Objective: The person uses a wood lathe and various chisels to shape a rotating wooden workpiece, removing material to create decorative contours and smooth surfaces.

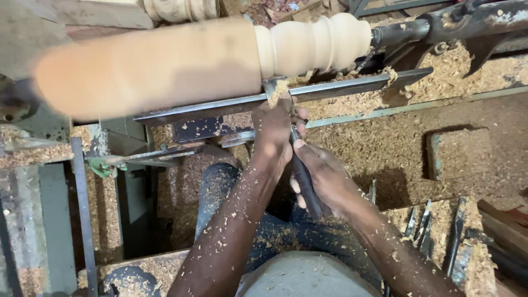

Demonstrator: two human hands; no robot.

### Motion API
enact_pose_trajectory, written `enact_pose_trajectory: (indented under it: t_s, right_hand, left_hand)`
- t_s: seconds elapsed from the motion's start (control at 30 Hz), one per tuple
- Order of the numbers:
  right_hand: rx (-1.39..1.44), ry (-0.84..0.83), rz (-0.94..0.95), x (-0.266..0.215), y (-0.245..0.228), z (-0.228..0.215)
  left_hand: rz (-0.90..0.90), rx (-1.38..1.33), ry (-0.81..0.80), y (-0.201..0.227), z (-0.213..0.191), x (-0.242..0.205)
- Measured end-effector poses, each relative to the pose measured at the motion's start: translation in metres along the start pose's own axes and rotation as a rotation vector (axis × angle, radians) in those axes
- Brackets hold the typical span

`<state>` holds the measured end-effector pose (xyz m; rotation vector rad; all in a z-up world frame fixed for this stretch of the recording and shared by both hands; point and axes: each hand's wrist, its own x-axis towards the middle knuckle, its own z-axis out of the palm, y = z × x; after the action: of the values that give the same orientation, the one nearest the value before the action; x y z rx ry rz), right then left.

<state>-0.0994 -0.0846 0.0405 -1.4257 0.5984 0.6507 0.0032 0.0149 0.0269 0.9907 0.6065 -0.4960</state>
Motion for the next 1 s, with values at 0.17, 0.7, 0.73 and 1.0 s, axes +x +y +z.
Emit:
enact_pose_trajectory:
  t_s: [0.17,0.7,0.73,1.0]
  right_hand:
    - [0.056,0.014,0.038,-0.005,-0.015,0.005]
    - [0.01,0.023,0.029,-0.009,-0.022,0.014]
    - [0.017,0.02,0.021,-0.01,-0.022,0.012]
    - [-0.707,0.117,-0.12,-0.038,-0.017,-0.009]
  left_hand:
    - [0.008,0.047,0.043,0.002,0.003,0.0]
    - [0.019,0.048,-0.011,-0.001,-0.003,0.011]
    - [0.028,0.002,-0.033,-0.003,-0.003,0.011]
    - [-0.034,0.028,-0.065,0.002,-0.026,-0.007]
